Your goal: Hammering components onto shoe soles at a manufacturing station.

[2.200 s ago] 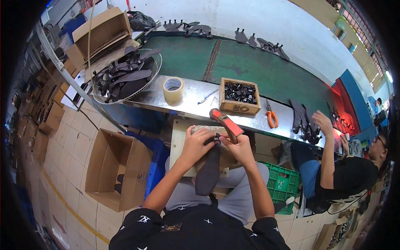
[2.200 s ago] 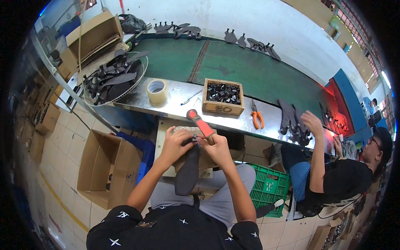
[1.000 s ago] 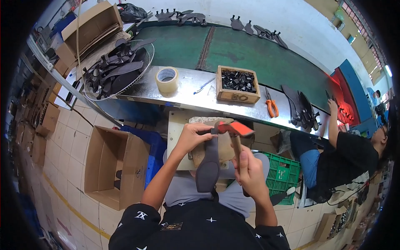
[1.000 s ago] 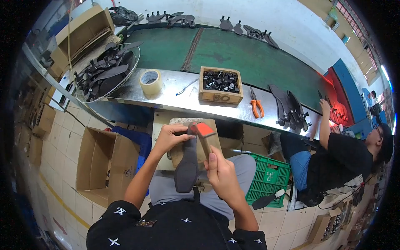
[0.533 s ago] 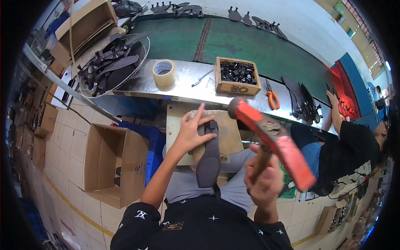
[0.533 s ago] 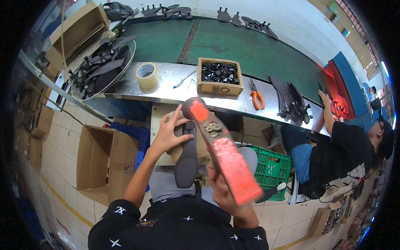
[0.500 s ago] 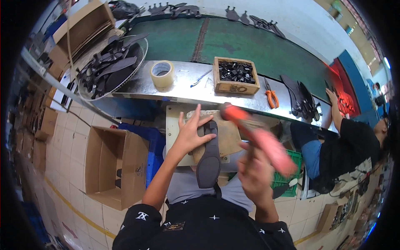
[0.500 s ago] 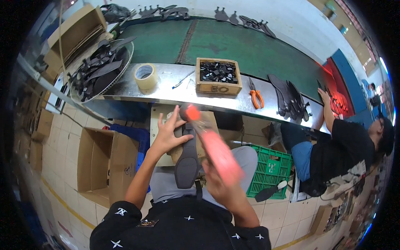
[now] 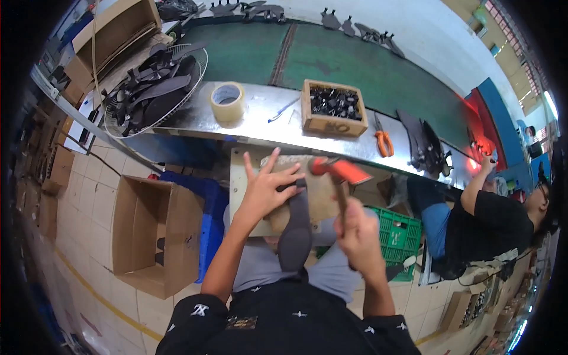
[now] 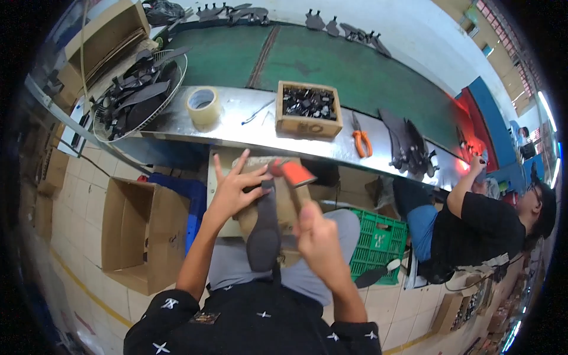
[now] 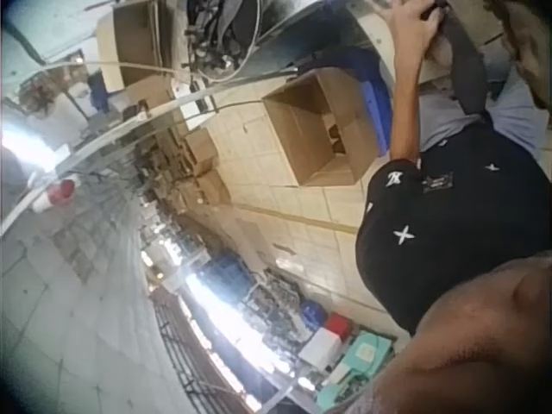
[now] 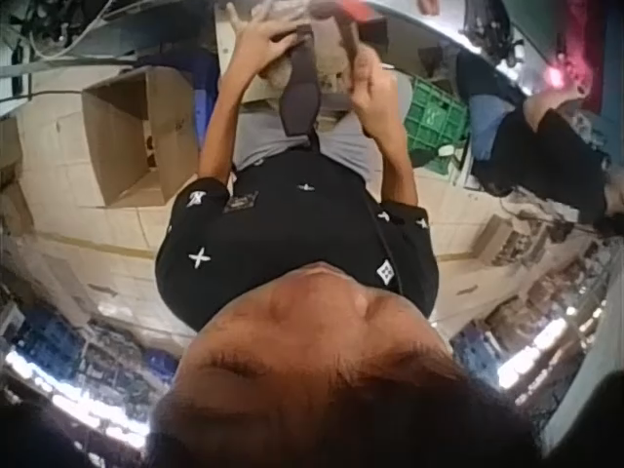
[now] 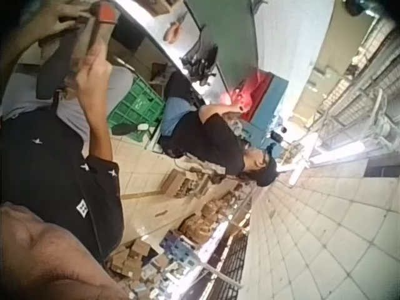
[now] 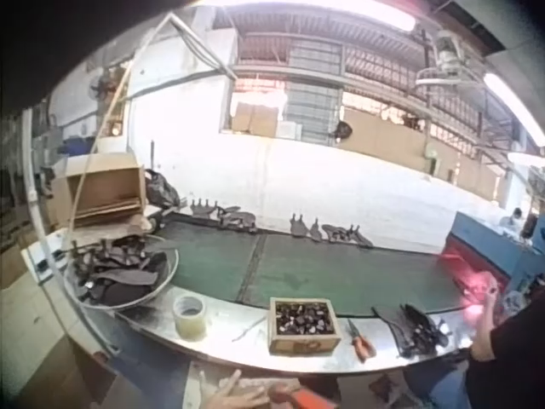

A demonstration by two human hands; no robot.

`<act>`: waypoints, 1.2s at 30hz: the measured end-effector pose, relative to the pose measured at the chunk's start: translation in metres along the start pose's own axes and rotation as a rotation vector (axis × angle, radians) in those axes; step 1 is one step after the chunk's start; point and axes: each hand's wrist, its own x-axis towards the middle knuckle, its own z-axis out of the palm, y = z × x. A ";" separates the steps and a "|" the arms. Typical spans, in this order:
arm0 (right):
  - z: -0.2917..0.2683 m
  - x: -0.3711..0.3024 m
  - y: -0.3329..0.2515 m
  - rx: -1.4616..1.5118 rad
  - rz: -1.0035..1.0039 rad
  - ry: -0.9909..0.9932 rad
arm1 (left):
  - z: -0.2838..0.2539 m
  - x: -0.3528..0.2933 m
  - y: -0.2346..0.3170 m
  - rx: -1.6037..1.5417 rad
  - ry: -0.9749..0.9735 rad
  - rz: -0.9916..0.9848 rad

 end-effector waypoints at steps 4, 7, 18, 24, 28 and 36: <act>-0.006 0.013 0.000 -0.056 -0.141 0.115 | -0.012 -0.021 0.005 -0.446 0.023 0.279; 0.000 0.030 0.030 -0.200 -0.315 0.142 | -0.048 -0.040 0.047 -0.720 -0.262 0.123; 0.012 -0.011 0.029 0.475 -0.178 -0.371 | -0.085 -0.075 0.107 -1.136 -0.683 -0.274; 0.030 -0.054 0.024 0.985 0.022 -0.371 | -0.078 -0.080 0.128 -1.461 -0.763 -0.498; 0.019 -0.062 0.018 1.013 0.201 -0.392 | -0.073 -0.086 0.132 -1.554 -0.838 -0.528; 0.016 -0.069 0.015 1.002 0.072 -0.360 | -0.072 -0.089 0.143 -1.587 -0.913 -0.509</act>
